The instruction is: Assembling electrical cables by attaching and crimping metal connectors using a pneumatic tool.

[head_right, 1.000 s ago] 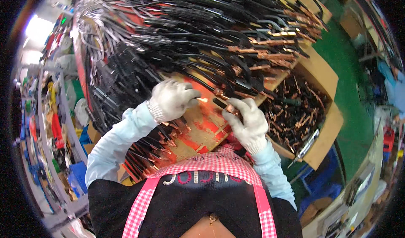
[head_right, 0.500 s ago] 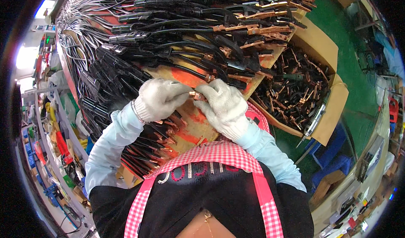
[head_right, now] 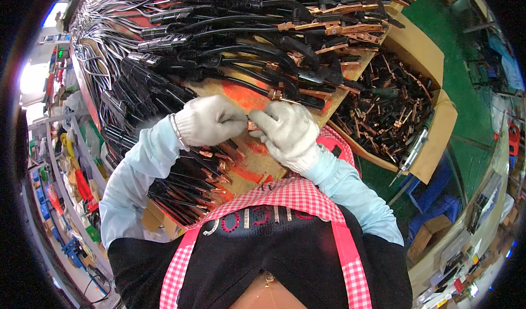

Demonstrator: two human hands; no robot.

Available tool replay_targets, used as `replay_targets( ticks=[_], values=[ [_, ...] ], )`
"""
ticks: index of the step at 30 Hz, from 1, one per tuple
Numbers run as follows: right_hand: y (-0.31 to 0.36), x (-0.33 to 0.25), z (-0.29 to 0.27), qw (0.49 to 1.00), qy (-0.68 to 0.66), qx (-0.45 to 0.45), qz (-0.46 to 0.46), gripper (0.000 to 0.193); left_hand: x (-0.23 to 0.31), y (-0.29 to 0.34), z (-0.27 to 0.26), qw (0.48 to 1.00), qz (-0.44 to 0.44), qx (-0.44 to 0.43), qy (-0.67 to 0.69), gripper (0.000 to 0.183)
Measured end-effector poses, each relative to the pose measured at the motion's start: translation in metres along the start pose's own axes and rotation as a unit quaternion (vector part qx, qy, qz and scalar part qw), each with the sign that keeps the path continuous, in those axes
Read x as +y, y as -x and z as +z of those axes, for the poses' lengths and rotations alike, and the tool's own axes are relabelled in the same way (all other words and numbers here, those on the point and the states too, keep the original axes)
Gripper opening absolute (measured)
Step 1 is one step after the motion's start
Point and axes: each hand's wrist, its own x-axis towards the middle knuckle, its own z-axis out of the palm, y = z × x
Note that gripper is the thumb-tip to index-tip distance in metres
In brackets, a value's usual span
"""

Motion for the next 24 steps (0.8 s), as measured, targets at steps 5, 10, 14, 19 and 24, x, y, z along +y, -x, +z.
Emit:
replay_targets(
  ticks=[5, 10, 14, 19, 24],
  values=[
    [-0.005, 0.007, 0.003, 0.999, -0.013, 0.001, -0.045, 0.031, 0.013, -0.005, -0.008, 0.996, -0.056, -0.041, 0.050, 0.024],
    [-0.005, 0.007, 0.006, 0.998, -0.008, 0.053, -0.033, 0.032, 0.001, -0.003, 0.003, 0.997, 0.037, 0.066, -0.009, 0.021],
    [-0.006, 0.006, 0.003, 0.999, -0.005, 0.037, -0.024, 0.030, -0.009, 0.009, 0.012, 0.955, 0.138, 0.211, -0.155, 0.018],
    [-0.009, 0.007, 0.001, 0.999, -0.001, 0.011, -0.039, 0.029, -0.012, 0.010, 0.025, 0.911, 0.139, 0.260, -0.288, 0.016],
    [-0.010, 0.008, 0.004, 0.999, 0.001, 0.001, -0.051, 0.027, -0.004, 0.002, 0.026, 0.915, 0.131, 0.242, -0.296, 0.015]
  ],
)
